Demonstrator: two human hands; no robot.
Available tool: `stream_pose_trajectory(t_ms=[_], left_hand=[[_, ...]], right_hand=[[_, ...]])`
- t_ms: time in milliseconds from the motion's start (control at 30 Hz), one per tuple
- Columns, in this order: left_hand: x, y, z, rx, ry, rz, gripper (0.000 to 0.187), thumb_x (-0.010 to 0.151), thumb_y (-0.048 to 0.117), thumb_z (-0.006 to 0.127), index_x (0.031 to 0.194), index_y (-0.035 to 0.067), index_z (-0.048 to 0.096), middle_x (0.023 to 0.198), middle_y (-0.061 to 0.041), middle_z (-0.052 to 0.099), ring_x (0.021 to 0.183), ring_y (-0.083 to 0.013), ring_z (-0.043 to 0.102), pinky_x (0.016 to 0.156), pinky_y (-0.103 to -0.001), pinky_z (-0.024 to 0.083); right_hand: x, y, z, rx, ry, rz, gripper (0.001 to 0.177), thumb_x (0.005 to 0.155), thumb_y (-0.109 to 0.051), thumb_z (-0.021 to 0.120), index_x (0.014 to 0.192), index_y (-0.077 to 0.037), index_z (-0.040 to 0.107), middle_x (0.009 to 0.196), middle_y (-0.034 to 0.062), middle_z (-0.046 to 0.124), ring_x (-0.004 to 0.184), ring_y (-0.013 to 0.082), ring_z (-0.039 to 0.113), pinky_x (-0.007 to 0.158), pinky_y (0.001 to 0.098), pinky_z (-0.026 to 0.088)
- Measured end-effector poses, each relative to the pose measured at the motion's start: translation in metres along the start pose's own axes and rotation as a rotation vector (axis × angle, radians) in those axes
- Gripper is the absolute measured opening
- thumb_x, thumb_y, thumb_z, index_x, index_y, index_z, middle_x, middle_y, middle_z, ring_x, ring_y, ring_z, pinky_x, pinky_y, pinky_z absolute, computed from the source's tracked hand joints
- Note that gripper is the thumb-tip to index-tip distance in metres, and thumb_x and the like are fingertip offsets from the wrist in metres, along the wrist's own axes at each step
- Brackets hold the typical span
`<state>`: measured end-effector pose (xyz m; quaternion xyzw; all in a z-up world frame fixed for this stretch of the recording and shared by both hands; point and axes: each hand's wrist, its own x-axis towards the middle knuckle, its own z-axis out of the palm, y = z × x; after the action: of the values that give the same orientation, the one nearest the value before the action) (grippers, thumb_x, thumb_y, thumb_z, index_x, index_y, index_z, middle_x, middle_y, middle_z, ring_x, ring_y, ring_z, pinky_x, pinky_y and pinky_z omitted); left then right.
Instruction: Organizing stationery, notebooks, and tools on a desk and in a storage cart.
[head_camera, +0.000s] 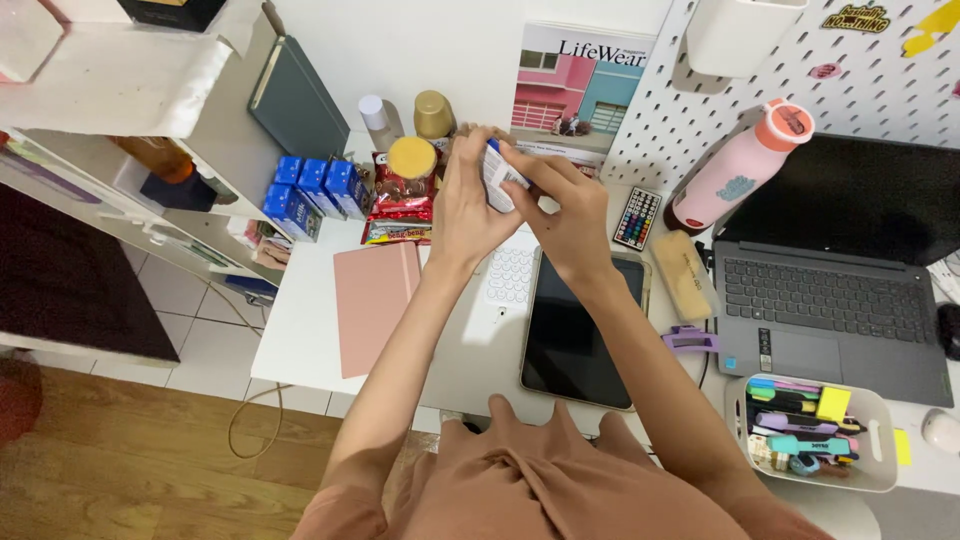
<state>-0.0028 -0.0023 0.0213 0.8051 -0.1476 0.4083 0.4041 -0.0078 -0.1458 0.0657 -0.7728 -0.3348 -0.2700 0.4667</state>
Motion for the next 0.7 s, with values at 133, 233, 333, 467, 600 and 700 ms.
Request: stream_pose_trajectory(t_ms=[133,233,333,467,600,700], left_hand=[[0.000,-0.005,0.002,-0.062,-0.016,0.000,0.069,0.093,0.013,0.072,0.148,0.014,0.030,0.134,-0.015,0.056,0.129,-0.0410,0.059,0.109,-0.048,0.055],[0.002,-0.002,0.004,-0.051,-0.001,0.025,0.075,0.088,0.017,0.078,0.144,0.012,0.028,0.133,-0.017,0.055,0.127,-0.0430,0.058,0.105,-0.049,0.054],[0.000,-0.004,0.009,-0.064,-0.023,-0.040,0.075,0.087,0.023,0.082,0.140,0.013,0.029,0.132,-0.015,0.056,0.123,-0.0413,0.062,0.100,-0.048,0.056],[-0.003,-0.010,0.016,-0.060,-0.034,-0.060,0.077,0.086,0.025,0.084,0.138,0.012,0.029,0.129,-0.017,0.055,0.118,-0.0422,0.062,0.099,-0.049,0.055],[0.003,-0.002,0.012,0.029,0.036,0.008,0.080,0.084,0.025,0.086,0.141,0.013,0.032,0.126,-0.020,0.053,0.117,-0.0463,0.060,0.095,-0.052,0.055],[0.001,-0.003,0.011,0.013,-0.014,-0.096,0.075,0.086,0.025,0.086,0.142,0.017,0.037,0.125,-0.020,0.052,0.112,-0.0440,0.063,0.090,-0.051,0.058]], right_hand=[[0.003,-0.002,-0.003,-0.012,-0.017,0.024,0.041,0.093,-0.004,0.081,0.132,-0.013,0.071,0.103,0.0069,0.071,0.077,0.0148,0.069,0.072,0.0287,0.057],[0.004,-0.003,-0.004,0.003,-0.009,0.026,0.039,0.094,-0.004,0.080,0.131,-0.012,0.072,0.103,0.0066,0.072,0.077,0.0150,0.068,0.072,0.0286,0.057],[0.004,0.000,-0.005,-0.014,-0.017,0.023,0.035,0.096,-0.003,0.079,0.129,-0.012,0.073,0.105,0.0068,0.072,0.075,0.0150,0.066,0.070,0.0290,0.056],[0.003,0.006,-0.004,-0.010,-0.006,0.009,0.032,0.097,-0.003,0.078,0.128,-0.012,0.074,0.106,0.0071,0.072,0.075,0.0148,0.065,0.070,0.0290,0.055],[0.006,-0.003,-0.004,-0.047,0.043,0.028,0.033,0.096,-0.004,0.079,0.128,-0.009,0.073,0.102,0.0077,0.071,0.077,0.0165,0.064,0.071,0.0301,0.055],[0.002,0.004,0.001,0.006,0.088,0.088,0.026,0.094,-0.006,0.082,0.117,-0.006,0.072,0.099,0.0067,0.072,0.076,0.0144,0.068,0.071,0.0293,0.055]])
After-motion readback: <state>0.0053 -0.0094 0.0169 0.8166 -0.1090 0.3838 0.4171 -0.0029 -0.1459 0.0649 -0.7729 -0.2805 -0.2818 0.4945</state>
